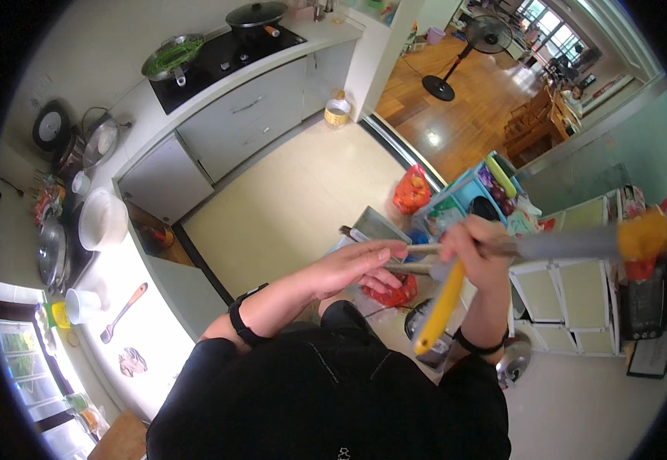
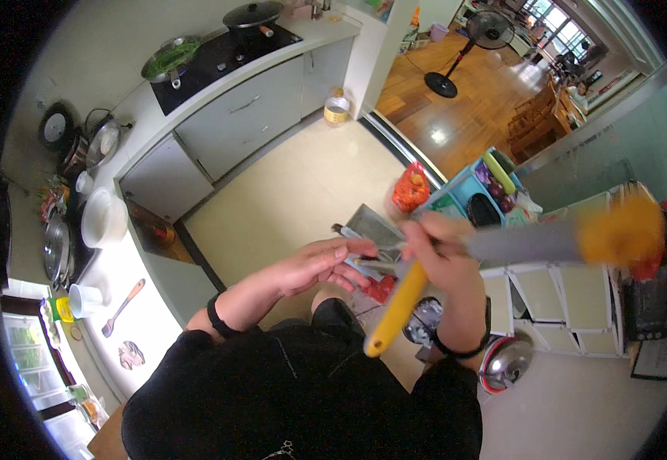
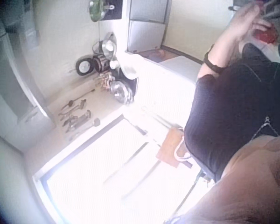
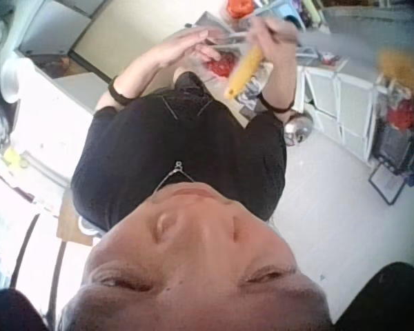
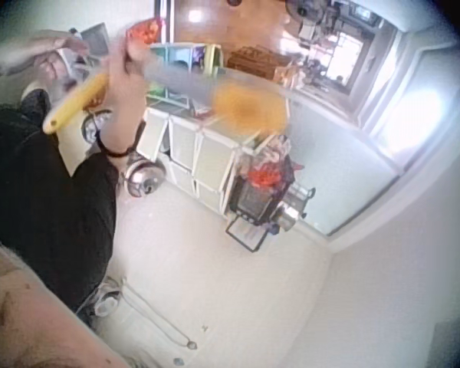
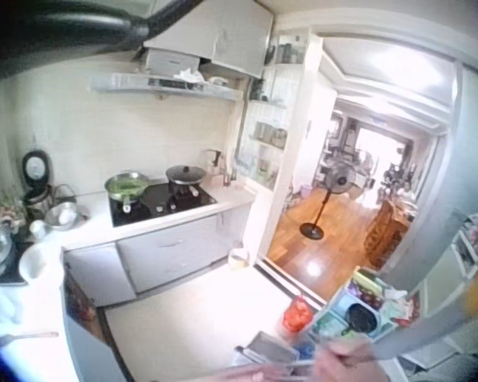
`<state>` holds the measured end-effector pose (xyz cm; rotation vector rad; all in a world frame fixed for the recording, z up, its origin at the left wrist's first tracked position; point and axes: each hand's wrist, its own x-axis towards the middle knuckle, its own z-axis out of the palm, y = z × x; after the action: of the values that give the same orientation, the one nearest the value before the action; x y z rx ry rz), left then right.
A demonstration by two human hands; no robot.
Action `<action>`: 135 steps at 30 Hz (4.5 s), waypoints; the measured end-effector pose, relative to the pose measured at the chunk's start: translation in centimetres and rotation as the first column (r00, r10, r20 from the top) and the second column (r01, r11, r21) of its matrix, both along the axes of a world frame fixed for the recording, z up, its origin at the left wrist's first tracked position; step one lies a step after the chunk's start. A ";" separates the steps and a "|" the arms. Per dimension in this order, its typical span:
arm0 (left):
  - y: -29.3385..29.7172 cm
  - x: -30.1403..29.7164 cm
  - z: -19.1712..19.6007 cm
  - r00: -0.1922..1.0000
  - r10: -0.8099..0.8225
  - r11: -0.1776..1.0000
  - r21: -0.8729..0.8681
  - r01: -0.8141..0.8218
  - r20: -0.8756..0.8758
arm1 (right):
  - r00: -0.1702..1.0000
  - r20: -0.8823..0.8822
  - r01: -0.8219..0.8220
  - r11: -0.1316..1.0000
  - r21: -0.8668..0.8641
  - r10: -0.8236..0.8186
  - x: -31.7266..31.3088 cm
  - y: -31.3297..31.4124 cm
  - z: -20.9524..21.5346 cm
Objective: The person sweeps a wooden floor with a broom and dustpan, moving from the kitchen area into the living room and back. They gather debris into the dustpan and continue sweeping around furniture and cluttered areas.
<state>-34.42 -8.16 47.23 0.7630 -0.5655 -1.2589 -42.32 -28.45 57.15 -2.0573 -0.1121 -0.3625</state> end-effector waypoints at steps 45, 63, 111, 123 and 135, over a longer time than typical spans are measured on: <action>-61.7 75.5 -12.1 0.983 -0.184 0.824 0.544 0.156 -0.004 | 0.806 -0.384 0.592 0.613 0.523 -0.450 64.0 -64.6 -12.3; -83.0 88.8 -16.1 0.991 0.094 0.736 0.677 -0.005 -0.094 | 0.597 -0.800 0.651 0.540 0.533 0.069 86.5 -86.5 -28.7; -115.9 93.9 -12.1 0.876 0.471 0.419 0.846 -0.328 0.107 | 0.100 -0.988 0.601 0.799 -0.034 -0.117 75.3 -138.0 -43.0; -128.3 94.6 -10.5 0.952 0.288 0.538 0.805 -0.251 0.105 | 0.260 -0.933 0.897 0.421 0.137 -0.250 65.9 -137.8 -44.5; -143.2 103.1 -11.8 0.996 0.081 0.621 0.780 -0.076 0.032 | 0.154 -0.987 0.632 -0.773 0.059 0.051 67.6 -129.2 -44.7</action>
<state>68.66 -151.37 35.39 1.5001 0.0801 -1.4201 25.24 -157.69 12.46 0.2117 1.6582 -0.3888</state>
